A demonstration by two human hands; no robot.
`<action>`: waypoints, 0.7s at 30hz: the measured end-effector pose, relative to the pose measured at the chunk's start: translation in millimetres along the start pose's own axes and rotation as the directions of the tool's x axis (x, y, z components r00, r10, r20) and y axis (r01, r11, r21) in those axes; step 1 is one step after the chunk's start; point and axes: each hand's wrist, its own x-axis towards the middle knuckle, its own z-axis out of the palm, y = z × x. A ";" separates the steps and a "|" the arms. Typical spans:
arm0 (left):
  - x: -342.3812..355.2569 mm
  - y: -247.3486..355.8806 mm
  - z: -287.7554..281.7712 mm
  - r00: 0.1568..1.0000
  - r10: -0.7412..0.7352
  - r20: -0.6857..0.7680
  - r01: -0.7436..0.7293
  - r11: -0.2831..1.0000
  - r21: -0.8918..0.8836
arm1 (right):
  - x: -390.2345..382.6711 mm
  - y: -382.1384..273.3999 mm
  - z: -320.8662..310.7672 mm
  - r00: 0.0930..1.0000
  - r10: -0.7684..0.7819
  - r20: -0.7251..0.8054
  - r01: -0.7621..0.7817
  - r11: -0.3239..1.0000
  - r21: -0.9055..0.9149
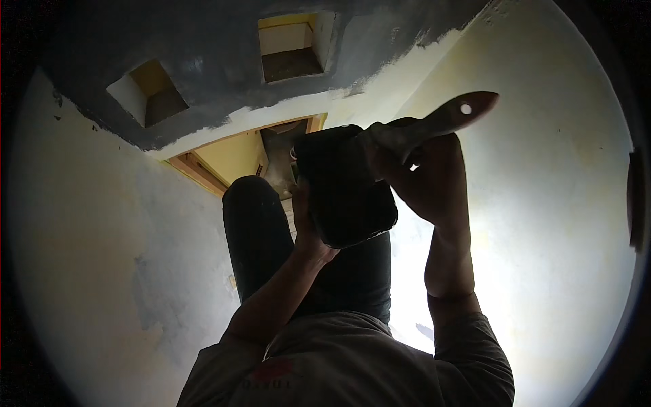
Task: The person is painting the corner and upper edge of a wall and ceiling using a brush and a container of dark paint, dipping the brush into the container repeatedly to apply the paint.
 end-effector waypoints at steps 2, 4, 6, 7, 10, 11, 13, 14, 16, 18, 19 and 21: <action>3.1 -5.1 1.0 0.963 -0.223 -0.151 0.194 0.963 -0.185 | 4.2 -0.8 2.9 0.993 -0.106 0.049 0.115 0.968 -0.221; 4.3 3.7 4.5 0.943 -0.267 -0.197 0.225 0.951 -0.212 | 5.4 1.5 12.1 0.993 -0.092 0.077 0.107 0.965 -0.238; 4.7 6.6 4.2 0.924 -0.305 -0.230 0.246 0.935 -0.255 | 6.3 0.9 17.6 0.991 -0.082 0.105 0.108 0.956 -0.273; 4.5 5.3 2.6 0.946 -0.285 -0.157 0.228 0.925 -0.303 | 6.9 -0.4 18.9 0.990 -0.067 0.121 0.102 0.947 -0.305; 7.8 6.8 4.4 0.955 -0.274 -0.117 0.216 0.907 -0.361 | 10.9 7.3 21.4 0.985 -0.059 0.162 0.110 0.939 -0.325; 9.4 8.4 6.2 0.946 -0.289 -0.147 0.219 0.903 -0.370 | 11.9 10.8 21.9 0.980 -0.068 0.186 0.124 0.943 -0.310; 13.6 8.4 9.7 0.938 -0.299 -0.174 0.217 0.901 -0.377 | 15.5 6.1 16.8 0.980 -0.125 0.156 0.166 0.943 -0.288; 15.3 7.9 9.9 0.930 -0.310 -0.199 0.218 0.899 -0.380 | 17.4 2.8 13.4 0.976 -0.180 0.120 0.206 0.942 -0.263; 18.7 7.5 6.9 0.935 -0.300 -0.189 0.218 0.907 -0.362 | 17.1 -2.0 2.3 0.988 -0.132 0.075 0.142 0.980 -0.142; 22.3 6.1 2.6 0.941 -0.291 -0.174 0.220 0.915 -0.339 | 20.2 -4.3 -3.8 0.999 -0.042 0.014 0.041 0.998 0.054; 23.5 3.5 -1.5 0.947 -0.283 -0.149 0.217 0.911 -0.351 | 22.2 -1.4 -6.1 0.999 -0.046 0.015 0.045 0.998 0.054; 28.7 3.0 -3.7 0.953 -0.275 -0.127 0.213 0.907 -0.363 | 25.2 11.3 -10.0 0.995 -0.015 0.103 0.006 0.996 0.084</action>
